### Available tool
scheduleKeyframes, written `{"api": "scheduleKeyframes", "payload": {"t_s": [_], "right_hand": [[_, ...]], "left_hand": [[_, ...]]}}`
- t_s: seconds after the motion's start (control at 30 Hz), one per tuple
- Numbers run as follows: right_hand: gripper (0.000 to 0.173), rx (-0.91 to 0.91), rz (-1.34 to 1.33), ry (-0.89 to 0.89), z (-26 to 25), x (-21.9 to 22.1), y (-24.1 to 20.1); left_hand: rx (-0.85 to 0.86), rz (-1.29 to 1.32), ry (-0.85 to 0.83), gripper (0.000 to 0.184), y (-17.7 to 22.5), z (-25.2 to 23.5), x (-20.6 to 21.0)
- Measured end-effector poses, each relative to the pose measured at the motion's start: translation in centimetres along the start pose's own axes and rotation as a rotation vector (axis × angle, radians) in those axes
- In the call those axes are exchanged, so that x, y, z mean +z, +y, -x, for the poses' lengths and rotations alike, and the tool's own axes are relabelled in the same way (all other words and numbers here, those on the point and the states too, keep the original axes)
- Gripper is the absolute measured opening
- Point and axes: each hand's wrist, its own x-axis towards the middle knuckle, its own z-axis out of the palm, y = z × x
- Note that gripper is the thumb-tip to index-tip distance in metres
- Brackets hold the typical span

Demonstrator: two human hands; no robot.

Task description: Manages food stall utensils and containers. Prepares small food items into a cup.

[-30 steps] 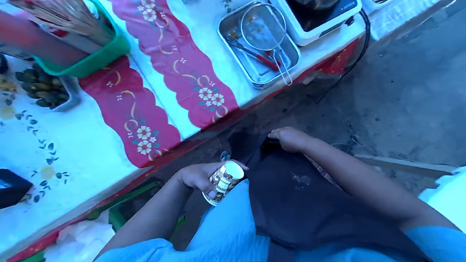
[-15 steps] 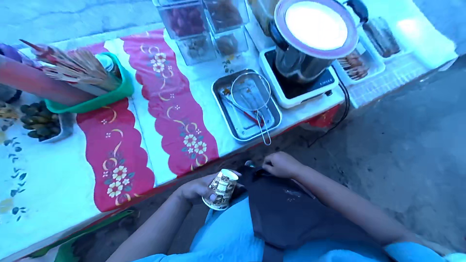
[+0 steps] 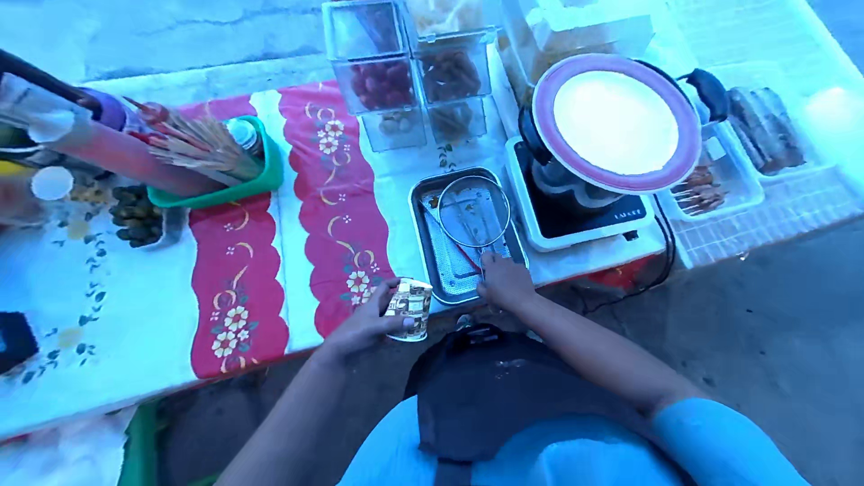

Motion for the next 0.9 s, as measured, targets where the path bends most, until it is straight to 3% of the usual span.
{"api": "scheduleKeyframes", "payload": {"t_s": [0.1,0.2,0.37,0.47,0.7,0.8,0.9], "right_hand": [[0.043,-0.029,-0.088,0.0,-0.3,-0.7,0.4],[0.038,-0.086,-0.339,0.083,-0.7,-1.7,1.8],[0.04,-0.242,-0.554,0.157,0.3,-3.9,4.6],[0.039,-0.305,-0.521,0.163,1.2,-5.0,7.1],[0.039,-0.339,-0.388,0.088,2.9,-7.8,12.4],[0.04,-0.356,-0.353,0.054,3.2,-8.3,13.2],[0.043,-0.36,-0.326,0.023,3.2,-8.9,13.1]], "left_hand": [[-0.002,0.188,0.116,0.091,-3.5,0.9,3.4],[0.007,0.269,0.176,0.087,-5.6,0.9,7.5],[-0.02,0.121,0.307,0.062,-2.9,-3.5,13.1],[-0.102,0.088,0.399,0.047,-0.3,-8.4,13.8],[-0.369,-0.237,0.305,0.044,4.2,-15.3,13.9],[-0.441,-0.261,0.343,0.043,4.9,-15.2,13.9],[-0.403,-0.187,0.352,0.037,4.9,-13.2,13.2]]}}
